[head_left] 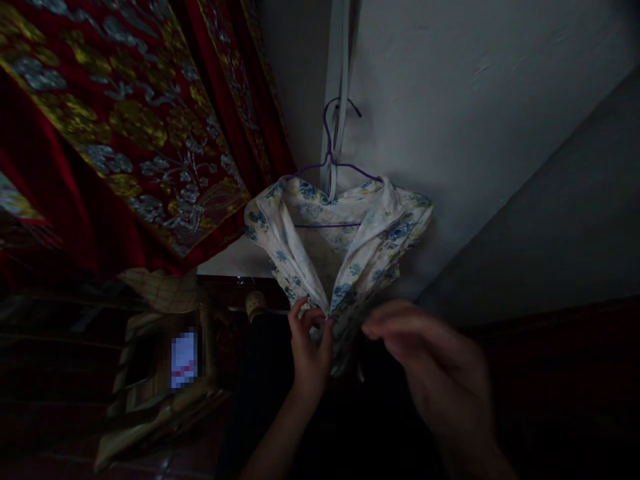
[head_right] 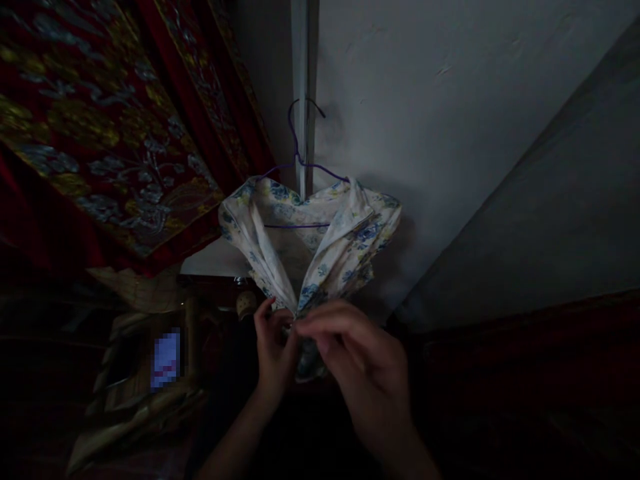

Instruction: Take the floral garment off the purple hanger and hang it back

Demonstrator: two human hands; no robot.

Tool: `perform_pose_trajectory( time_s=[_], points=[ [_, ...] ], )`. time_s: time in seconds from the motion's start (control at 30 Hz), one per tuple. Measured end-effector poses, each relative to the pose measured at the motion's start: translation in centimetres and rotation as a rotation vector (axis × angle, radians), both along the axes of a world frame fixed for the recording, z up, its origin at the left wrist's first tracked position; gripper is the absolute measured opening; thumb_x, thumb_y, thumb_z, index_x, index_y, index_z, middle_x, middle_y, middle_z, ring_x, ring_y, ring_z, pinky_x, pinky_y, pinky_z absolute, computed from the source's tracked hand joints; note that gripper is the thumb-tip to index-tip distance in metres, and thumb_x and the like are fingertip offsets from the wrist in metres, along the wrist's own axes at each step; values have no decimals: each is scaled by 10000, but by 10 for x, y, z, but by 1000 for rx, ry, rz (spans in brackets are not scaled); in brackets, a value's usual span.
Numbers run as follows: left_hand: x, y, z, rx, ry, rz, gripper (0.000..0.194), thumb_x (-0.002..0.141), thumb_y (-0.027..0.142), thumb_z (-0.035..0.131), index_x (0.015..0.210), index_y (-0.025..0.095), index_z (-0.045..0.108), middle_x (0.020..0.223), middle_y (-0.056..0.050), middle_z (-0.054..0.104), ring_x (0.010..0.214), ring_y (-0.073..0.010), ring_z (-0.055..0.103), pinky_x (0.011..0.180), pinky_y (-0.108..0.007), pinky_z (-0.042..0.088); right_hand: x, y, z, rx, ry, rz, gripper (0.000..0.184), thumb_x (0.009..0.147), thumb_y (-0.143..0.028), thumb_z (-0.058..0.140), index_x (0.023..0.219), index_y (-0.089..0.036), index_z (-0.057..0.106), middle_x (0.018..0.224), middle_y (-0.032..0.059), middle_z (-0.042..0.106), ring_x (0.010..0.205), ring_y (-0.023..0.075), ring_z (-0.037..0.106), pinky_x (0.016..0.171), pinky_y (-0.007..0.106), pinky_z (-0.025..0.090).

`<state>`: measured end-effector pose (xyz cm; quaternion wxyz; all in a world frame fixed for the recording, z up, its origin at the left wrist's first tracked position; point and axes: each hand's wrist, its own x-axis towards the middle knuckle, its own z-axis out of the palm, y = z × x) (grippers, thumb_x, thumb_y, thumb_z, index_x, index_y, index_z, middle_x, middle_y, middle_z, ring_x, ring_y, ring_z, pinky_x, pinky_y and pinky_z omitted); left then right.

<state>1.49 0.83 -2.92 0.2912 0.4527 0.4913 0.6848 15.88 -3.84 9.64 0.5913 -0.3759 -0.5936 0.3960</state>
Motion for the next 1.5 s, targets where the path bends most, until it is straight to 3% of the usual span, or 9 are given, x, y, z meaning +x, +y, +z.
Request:
perform_pose_trajectory(
  time_s=[0.13, 0.27, 0.4, 0.63, 0.8, 0.93, 1.1, 1.3, 1.5],
  points=[
    [2, -6, 2, -77, -106, -69, 381, 822, 192, 719, 1187, 209, 611, 945, -40, 720, 887, -173, 701, 852, -289, 541, -33, 40, -63, -275, -31, -53, 260, 807, -421, 760, 924, -200, 690, 863, 65, 720, 786, 218, 699, 693, 315, 559],
    [2, -14, 8, -79, -9, -100, 163, 832, 201, 682, 975, 183, 757, 937, -71, 758, 889, -208, 719, 844, -315, 563, -46, 39, -102, -287, -42, -132, 272, 837, -454, 704, 818, -198, 614, 770, 26, 649, 727, 188, 639, 685, 299, 510],
    [1, -20, 16, -18, 50, -84, 174, 841, 194, 677, 963, 200, 800, 920, -70, 770, 867, -207, 725, 818, -310, 578, -44, 39, -100, -244, -105, -110, 276, 877, -446, 647, 766, -207, 564, 713, -2, 587, 681, 167, 577, 648, 279, 457],
    [-9, -20, 20, 49, 119, -119, 198, 858, 174, 674, 998, 221, 806, 903, -56, 762, 835, -182, 714, 776, -280, 572, -34, 42, -95, -263, -166, 95, 260, 965, -435, 545, 824, -216, 549, 761, -8, 585, 725, 159, 568, 683, 275, 435],
    [-13, -23, 24, 83, 116, -156, 184, 863, 170, 688, 994, 222, 806, 859, -42, 733, 800, -165, 683, 733, -258, 547, -34, 41, -83, -254, -118, 108, 236, 913, -405, 580, 781, -210, 561, 692, -26, 561, 633, 128, 518, 607, 249, 404],
    [-14, -28, 23, 85, 129, -151, 195, 862, 148, 665, 988, 213, 800, 844, -39, 728, 794, -164, 681, 740, -262, 542, -36, 42, -82, -464, 81, 153, 265, 799, -401, 614, 633, -203, 553, 497, -41, 509, 447, 99, 436, 460, 230, 325],
    [-17, -27, 17, 62, 143, -84, 170, 854, 172, 668, 982, 199, 775, 882, -47, 741, 817, -178, 696, 753, -276, 545, -39, 49, -87, -671, 258, 371, 340, 737, -485, 701, 747, -146, 725, 394, -52, 473, 334, 72, 355, 380, 216, 218],
    [-11, -26, 19, -6, 149, -100, 168, 854, 175, 634, 977, 186, 747, 887, -49, 751, 794, -179, 694, 726, -274, 536, -36, 62, -86, -782, 384, 354, 342, 561, -447, 857, 639, -148, 712, 368, -75, 423, 346, 37, 289, 383, 200, 211],
    [-7, -27, 17, -20, 128, -106, 204, 824, 142, 630, 985, 185, 747, 903, -52, 752, 827, -192, 705, 781, -301, 551, -38, 48, -92, -690, 333, 223, 285, 661, -425, 775, 646, -160, 671, 475, -36, 528, 402, 68, 382, 407, 205, 268]
  ],
)
